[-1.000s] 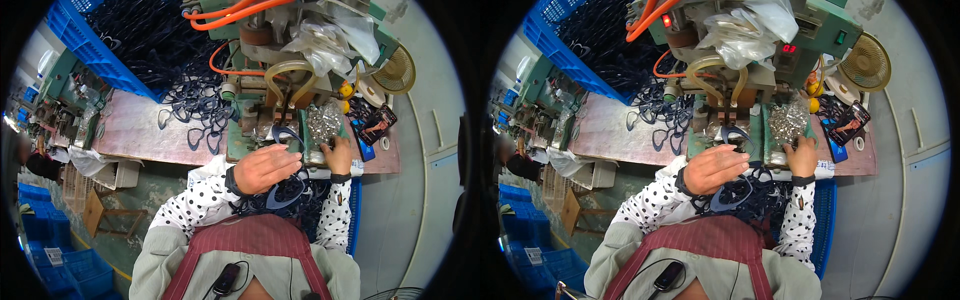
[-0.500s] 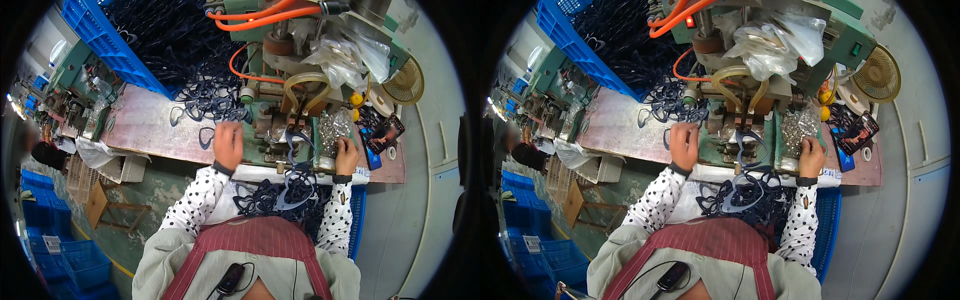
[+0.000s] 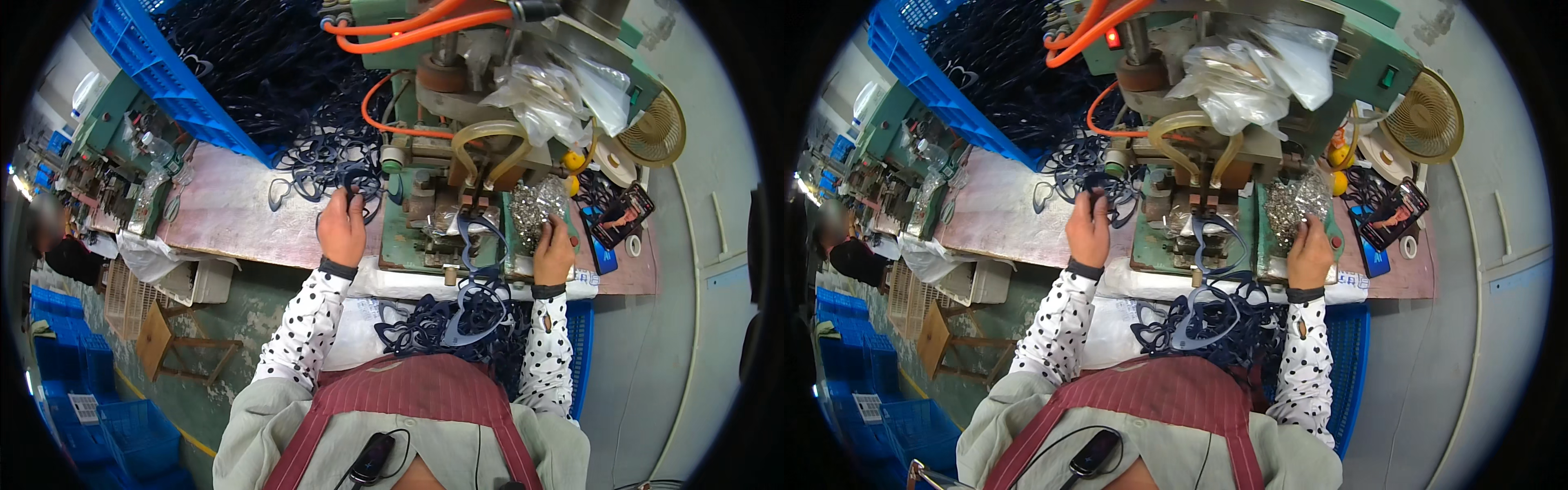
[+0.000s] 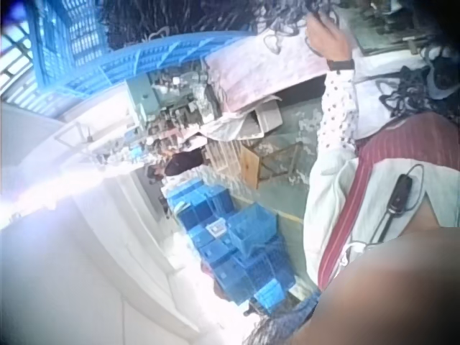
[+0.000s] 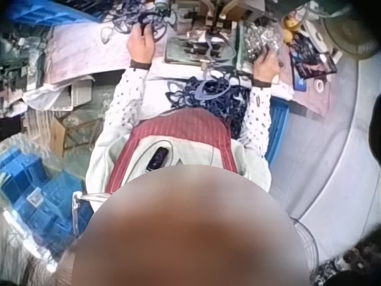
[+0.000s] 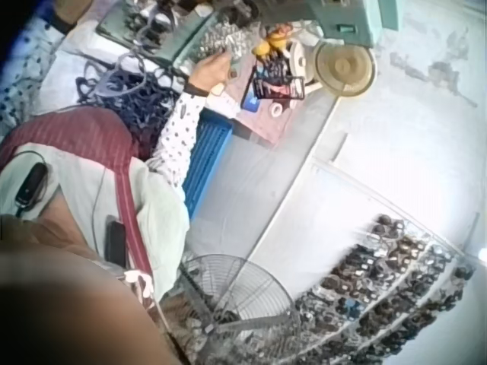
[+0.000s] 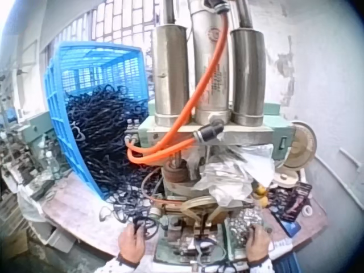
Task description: The person repeatedly picks dark blue plastic frames from a pile, places them into a press machine, and removes them after pressing. The person also handles small metallic components from a container and places them into the machine. Finished frames are set aside on the table.
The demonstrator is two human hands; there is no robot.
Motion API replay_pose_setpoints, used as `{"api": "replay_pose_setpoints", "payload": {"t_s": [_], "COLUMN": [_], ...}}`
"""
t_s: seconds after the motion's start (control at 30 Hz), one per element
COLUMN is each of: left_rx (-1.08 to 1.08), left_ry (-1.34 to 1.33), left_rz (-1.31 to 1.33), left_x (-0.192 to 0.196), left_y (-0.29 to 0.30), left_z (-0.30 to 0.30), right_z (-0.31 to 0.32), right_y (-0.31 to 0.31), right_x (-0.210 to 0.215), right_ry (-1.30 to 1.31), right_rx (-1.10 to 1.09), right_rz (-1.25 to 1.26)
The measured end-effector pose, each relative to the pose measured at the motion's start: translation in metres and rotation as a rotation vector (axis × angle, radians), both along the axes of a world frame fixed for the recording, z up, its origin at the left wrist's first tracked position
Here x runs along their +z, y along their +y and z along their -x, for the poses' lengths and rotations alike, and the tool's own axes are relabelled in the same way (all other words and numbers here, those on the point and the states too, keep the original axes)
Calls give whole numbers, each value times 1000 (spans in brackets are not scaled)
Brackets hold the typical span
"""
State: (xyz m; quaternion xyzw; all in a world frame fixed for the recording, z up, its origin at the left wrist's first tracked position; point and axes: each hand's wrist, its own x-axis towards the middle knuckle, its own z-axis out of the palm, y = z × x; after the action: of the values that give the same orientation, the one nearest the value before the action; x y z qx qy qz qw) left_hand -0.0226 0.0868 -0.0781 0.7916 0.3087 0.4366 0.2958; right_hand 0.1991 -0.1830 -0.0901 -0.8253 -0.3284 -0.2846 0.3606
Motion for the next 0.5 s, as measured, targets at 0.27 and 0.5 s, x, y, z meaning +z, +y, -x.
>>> {"api": "replay_pose_setpoints", "payload": {"t_s": [0.27, 0.5], "left_rx": [-440, -764], "left_ry": [-200, -253], "left_rz": [-758, -741], "left_x": [62, 77], "left_y": [-62, -90], "left_z": [-8, -26], "right_z": [24, 63], "right_y": [30, 44], "right_x": [54, 98], "right_ry": [462, 759], "right_rx": [261, 570], "right_rz": [-309, -369]}}
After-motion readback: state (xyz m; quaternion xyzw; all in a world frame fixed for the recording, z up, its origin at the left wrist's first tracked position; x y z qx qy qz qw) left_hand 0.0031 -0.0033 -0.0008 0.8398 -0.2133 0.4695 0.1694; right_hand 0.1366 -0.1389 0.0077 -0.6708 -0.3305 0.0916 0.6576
